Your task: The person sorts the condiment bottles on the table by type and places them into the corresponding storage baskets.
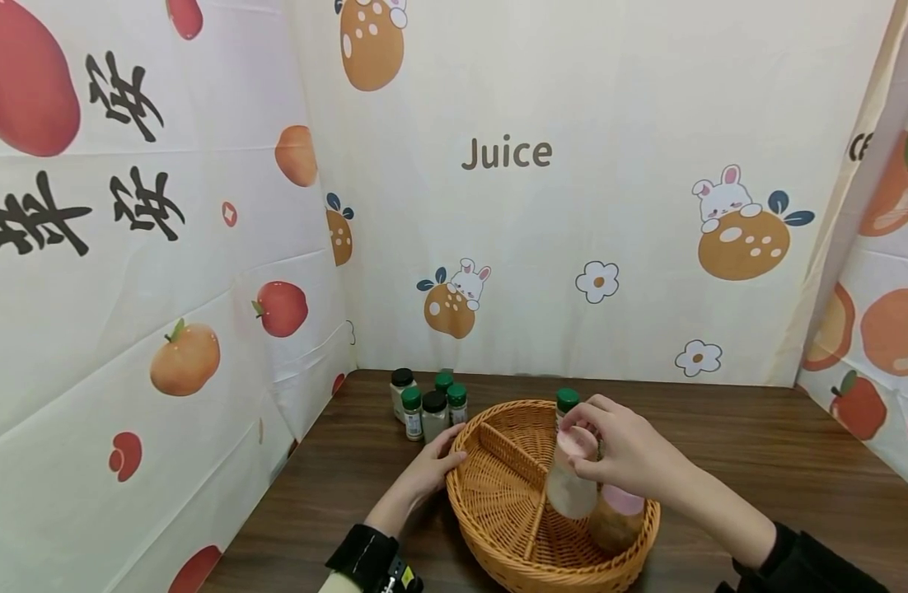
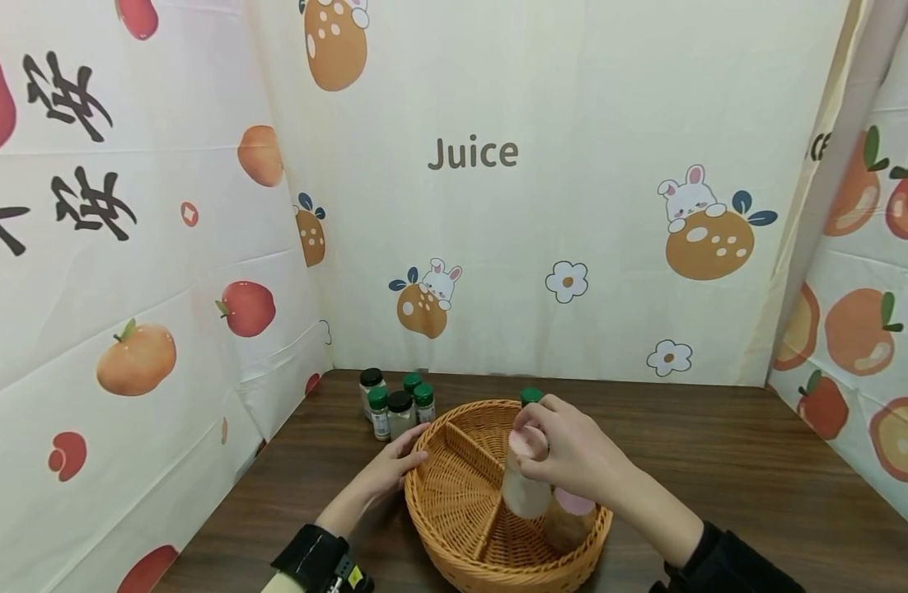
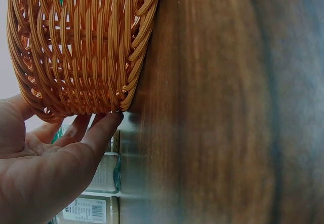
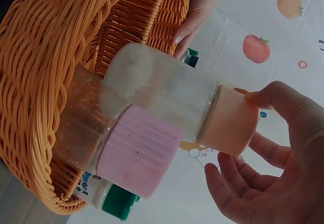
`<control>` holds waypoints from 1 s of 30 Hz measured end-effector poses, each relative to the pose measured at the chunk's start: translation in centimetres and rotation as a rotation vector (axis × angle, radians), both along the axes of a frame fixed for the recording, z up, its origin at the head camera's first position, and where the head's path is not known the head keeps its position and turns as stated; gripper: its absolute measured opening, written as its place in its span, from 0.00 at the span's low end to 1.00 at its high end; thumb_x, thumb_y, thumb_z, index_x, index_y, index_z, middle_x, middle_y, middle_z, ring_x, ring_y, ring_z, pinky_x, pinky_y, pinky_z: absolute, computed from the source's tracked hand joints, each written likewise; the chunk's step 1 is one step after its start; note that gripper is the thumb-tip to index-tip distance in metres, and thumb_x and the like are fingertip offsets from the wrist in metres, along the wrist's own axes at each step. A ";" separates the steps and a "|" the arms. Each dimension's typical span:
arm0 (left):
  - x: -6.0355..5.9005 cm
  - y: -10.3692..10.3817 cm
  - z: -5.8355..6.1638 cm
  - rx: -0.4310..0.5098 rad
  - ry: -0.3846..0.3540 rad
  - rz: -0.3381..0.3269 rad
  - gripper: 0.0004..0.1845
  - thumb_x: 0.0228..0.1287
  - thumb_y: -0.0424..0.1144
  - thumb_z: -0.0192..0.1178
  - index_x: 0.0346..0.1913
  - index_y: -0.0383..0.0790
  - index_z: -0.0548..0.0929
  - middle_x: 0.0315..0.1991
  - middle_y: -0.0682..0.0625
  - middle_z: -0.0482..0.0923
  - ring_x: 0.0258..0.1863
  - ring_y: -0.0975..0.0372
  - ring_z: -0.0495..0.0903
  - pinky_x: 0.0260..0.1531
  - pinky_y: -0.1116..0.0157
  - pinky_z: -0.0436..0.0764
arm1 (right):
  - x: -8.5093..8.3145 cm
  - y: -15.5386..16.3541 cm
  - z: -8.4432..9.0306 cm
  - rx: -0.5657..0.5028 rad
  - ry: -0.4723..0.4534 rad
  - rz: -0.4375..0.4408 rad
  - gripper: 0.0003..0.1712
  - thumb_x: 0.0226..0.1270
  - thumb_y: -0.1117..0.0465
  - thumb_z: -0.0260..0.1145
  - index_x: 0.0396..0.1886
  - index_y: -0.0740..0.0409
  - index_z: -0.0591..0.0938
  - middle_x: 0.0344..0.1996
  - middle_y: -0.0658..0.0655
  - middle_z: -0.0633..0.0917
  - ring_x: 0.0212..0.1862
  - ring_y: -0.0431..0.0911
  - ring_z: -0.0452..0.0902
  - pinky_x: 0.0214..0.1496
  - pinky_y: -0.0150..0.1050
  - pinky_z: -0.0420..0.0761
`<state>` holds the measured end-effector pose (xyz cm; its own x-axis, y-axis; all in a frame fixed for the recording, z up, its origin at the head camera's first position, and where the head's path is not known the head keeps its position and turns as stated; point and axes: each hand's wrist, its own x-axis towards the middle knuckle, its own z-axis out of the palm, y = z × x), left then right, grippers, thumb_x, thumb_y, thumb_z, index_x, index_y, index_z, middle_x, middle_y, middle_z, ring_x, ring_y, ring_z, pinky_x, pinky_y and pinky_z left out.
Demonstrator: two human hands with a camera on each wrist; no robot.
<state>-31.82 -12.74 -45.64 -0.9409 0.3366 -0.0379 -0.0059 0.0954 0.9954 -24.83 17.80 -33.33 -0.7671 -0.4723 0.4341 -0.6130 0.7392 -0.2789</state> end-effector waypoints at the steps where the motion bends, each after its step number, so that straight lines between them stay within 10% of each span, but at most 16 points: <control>1: 0.0 0.0 0.0 -0.001 0.000 0.001 0.30 0.78 0.32 0.47 0.78 0.39 0.55 0.75 0.28 0.54 0.67 0.38 0.71 0.53 0.52 0.84 | 0.0 0.0 0.0 0.002 0.001 0.001 0.18 0.50 0.59 0.77 0.41 0.43 0.83 0.41 0.43 0.79 0.33 0.34 0.70 0.34 0.30 0.72; 17: 0.1 0.0 0.1 0.014 -0.006 -0.004 0.30 0.78 0.31 0.46 0.79 0.38 0.54 0.75 0.27 0.54 0.67 0.39 0.71 0.54 0.52 0.83 | -0.2 0.7 0.3 0.037 0.016 0.058 0.19 0.47 0.61 0.77 0.40 0.41 0.83 0.41 0.42 0.79 0.37 0.34 0.73 0.36 0.32 0.75; 30: -0.1 0.0 0.0 0.012 -0.002 -0.008 0.30 0.78 0.31 0.47 0.78 0.38 0.54 0.75 0.28 0.54 0.67 0.39 0.71 0.53 0.53 0.83 | -0.7 1.8 -0.1 0.046 -0.100 0.376 0.24 0.55 0.64 0.74 0.49 0.35 0.80 0.48 0.39 0.79 0.41 0.32 0.72 0.36 0.27 0.74</control>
<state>-31.91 -12.77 -45.65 -0.9381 0.3444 -0.0354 -0.0069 0.0835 0.9965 -25.52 19.55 -33.41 -0.5743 -0.7457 0.3377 -0.8149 0.4813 -0.3230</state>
